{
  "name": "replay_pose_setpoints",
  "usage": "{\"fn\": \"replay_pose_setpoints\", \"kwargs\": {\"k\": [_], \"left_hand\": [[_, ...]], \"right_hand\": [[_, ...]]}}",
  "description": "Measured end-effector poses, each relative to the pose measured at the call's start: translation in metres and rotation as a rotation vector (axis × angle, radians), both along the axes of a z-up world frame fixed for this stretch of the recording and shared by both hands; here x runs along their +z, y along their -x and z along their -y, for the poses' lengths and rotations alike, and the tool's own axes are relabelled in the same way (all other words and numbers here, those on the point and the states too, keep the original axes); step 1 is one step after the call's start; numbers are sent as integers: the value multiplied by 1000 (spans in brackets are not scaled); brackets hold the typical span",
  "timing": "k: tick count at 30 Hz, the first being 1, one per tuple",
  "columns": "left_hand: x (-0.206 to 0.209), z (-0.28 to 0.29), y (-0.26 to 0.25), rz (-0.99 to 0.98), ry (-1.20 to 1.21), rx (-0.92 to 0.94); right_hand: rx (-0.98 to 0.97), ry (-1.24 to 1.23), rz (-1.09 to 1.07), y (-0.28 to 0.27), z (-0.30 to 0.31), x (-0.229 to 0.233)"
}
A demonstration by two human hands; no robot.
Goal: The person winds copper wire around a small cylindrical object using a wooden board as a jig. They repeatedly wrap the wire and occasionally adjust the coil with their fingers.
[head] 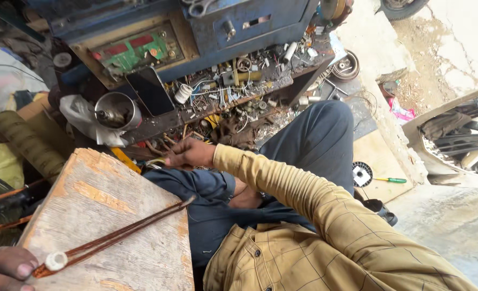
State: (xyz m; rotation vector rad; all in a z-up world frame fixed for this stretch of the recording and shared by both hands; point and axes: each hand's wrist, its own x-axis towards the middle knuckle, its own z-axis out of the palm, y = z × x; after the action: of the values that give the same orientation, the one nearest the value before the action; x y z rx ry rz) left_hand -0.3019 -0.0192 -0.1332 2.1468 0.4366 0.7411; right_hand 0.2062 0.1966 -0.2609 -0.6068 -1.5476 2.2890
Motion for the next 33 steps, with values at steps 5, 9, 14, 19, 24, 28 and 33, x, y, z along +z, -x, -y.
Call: {"fn": "replay_pose_setpoints", "kwargs": {"k": [5,9,14,19,24,28,33], "left_hand": [[23,11,-73,116,-59,353],[56,15,-203,467,-139,740],[126,23,-303,744,-163,981],[153,-12,-322,776,-170,905],[142,-6,-296,671,-162,852],[139,-13,-263,500,-209,693],[132,-6,-281,648,-188,799]], "right_hand": [[-68,-1,-65,-3,-30,59],[-26,-270,83,-22,-55,63],[-224,-89,178,-49,-55,56],[-221,-103,12,-69,-64,43],[-294,-201,39,-104,-80,9],[-272,-598,387,-145,-88,-2],[-264,-1208,479,-158,-71,8]]}}
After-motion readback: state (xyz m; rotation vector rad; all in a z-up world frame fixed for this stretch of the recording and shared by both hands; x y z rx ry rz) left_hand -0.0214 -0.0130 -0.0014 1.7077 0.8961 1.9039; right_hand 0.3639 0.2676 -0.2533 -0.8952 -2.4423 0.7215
